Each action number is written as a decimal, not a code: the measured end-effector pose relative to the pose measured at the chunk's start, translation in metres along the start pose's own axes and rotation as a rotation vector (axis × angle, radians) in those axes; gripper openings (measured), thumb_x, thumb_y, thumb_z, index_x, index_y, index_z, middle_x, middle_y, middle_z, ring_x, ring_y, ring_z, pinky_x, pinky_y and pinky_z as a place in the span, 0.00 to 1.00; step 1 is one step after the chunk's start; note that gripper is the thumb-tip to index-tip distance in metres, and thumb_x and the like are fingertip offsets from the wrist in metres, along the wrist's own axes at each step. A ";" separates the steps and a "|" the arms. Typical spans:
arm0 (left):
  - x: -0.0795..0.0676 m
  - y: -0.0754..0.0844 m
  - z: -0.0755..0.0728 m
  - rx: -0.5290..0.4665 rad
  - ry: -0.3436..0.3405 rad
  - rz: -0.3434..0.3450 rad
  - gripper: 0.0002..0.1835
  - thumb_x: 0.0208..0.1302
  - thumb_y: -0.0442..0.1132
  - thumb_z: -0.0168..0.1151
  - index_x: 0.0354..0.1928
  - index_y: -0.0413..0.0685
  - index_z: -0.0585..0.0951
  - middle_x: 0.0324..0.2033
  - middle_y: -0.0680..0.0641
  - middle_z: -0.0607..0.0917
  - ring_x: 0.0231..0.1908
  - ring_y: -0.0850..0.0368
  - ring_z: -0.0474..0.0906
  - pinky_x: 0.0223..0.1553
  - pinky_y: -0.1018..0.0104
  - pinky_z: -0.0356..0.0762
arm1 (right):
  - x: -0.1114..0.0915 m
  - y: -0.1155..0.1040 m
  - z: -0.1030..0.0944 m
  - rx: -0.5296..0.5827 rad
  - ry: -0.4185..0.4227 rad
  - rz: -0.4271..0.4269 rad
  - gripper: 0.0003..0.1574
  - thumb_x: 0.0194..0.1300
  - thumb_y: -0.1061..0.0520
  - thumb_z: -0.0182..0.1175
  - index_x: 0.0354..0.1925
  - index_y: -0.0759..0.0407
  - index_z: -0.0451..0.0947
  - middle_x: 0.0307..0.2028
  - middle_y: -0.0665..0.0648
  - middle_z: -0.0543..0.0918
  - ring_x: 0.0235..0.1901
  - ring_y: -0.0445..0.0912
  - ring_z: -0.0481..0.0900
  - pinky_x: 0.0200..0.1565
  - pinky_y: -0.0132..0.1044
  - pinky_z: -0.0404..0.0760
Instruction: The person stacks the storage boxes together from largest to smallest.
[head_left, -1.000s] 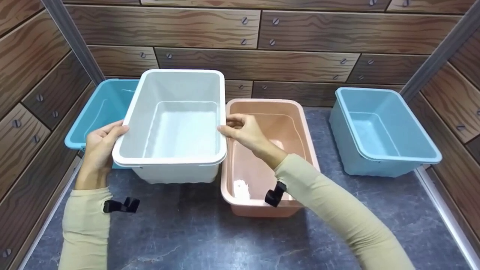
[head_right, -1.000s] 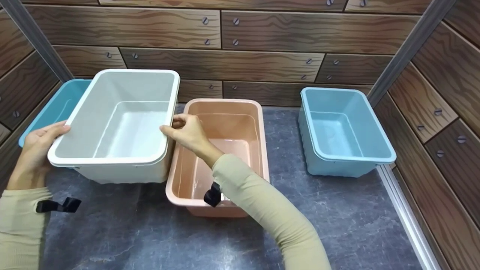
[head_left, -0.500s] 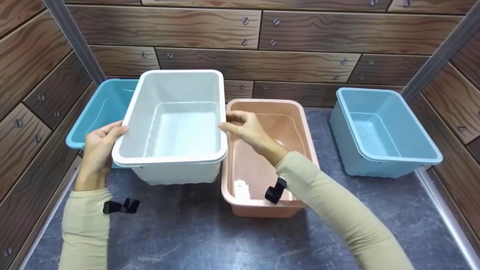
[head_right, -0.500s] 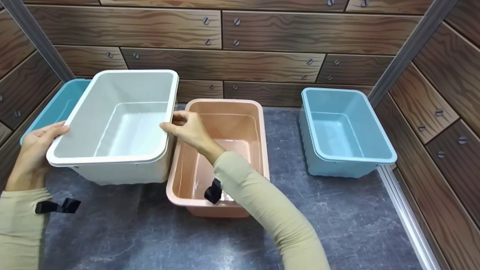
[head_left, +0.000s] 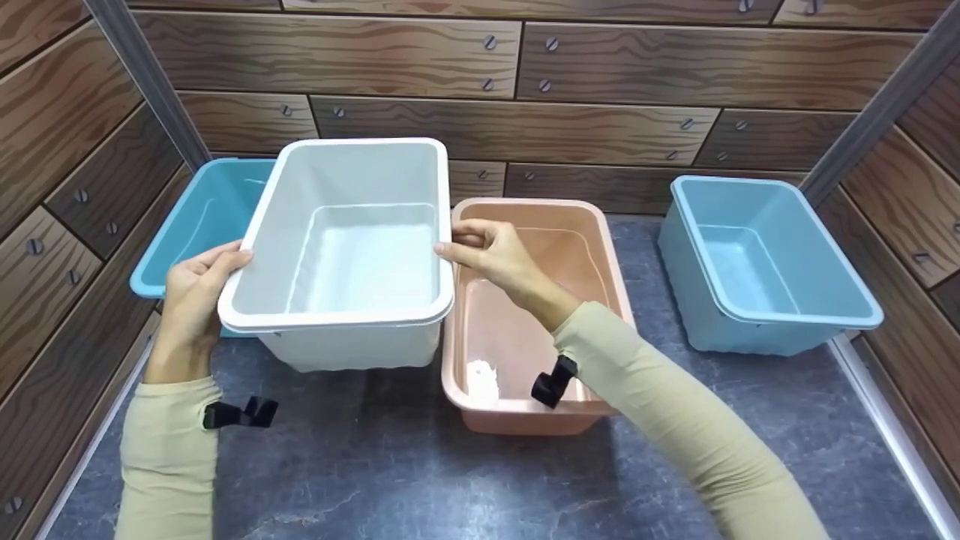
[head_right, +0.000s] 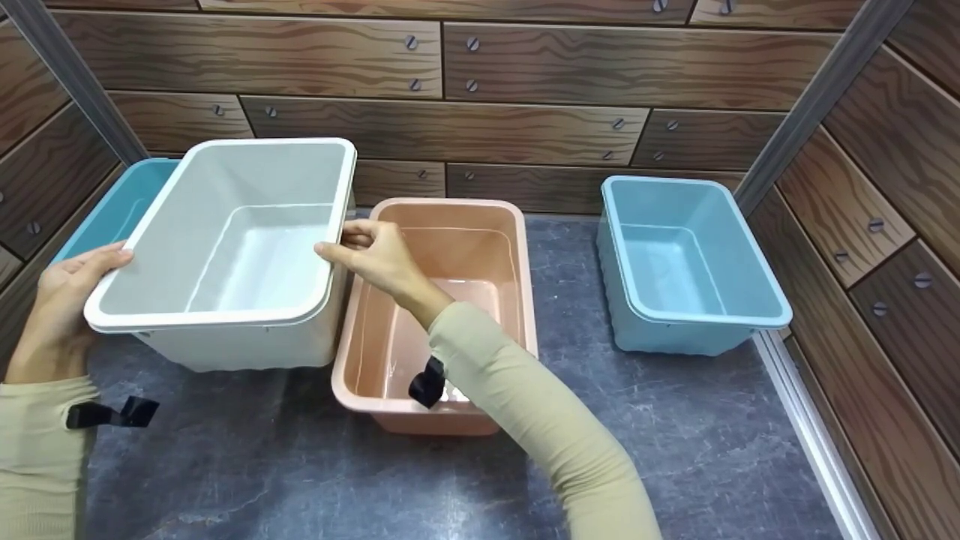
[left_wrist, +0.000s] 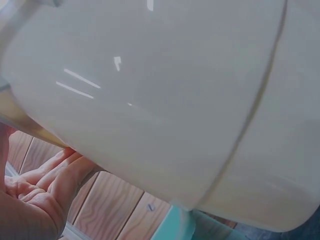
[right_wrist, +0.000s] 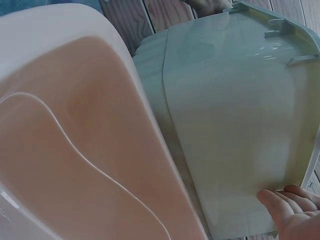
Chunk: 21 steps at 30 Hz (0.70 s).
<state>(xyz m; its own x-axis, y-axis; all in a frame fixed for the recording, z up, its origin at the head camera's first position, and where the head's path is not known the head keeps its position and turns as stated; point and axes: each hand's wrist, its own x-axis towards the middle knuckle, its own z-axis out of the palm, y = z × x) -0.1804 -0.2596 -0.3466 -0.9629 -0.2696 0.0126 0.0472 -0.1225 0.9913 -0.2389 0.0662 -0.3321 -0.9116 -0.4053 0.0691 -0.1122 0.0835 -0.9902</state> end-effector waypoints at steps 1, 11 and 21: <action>0.000 0.000 0.000 -0.001 0.000 0.000 0.12 0.64 0.33 0.58 0.31 0.61 0.85 0.26 0.59 0.89 0.28 0.65 0.87 0.30 0.73 0.85 | 0.000 0.000 0.000 -0.002 -0.001 0.000 0.26 0.60 0.63 0.60 0.56 0.74 0.74 0.53 0.75 0.79 0.42 0.39 0.85 0.51 0.31 0.84; -0.002 0.004 0.000 -0.019 0.026 0.021 0.13 0.64 0.32 0.57 0.31 0.60 0.86 0.25 0.58 0.89 0.26 0.65 0.87 0.28 0.73 0.85 | -0.002 -0.002 -0.001 0.015 -0.011 -0.008 0.28 0.60 0.62 0.60 0.58 0.73 0.73 0.55 0.75 0.78 0.46 0.42 0.85 0.53 0.32 0.83; -0.006 0.009 0.001 -0.040 0.033 0.022 0.13 0.63 0.32 0.58 0.30 0.60 0.87 0.25 0.57 0.89 0.25 0.65 0.86 0.27 0.73 0.84 | -0.006 -0.004 -0.001 0.028 -0.012 -0.023 0.28 0.61 0.63 0.60 0.58 0.73 0.72 0.55 0.73 0.79 0.49 0.46 0.85 0.53 0.33 0.83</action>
<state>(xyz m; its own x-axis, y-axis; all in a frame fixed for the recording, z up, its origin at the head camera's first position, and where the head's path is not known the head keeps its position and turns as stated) -0.1746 -0.2579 -0.3378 -0.9522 -0.3041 0.0294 0.0797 -0.1543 0.9848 -0.2335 0.0690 -0.3281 -0.9040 -0.4179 0.0905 -0.1217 0.0485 -0.9914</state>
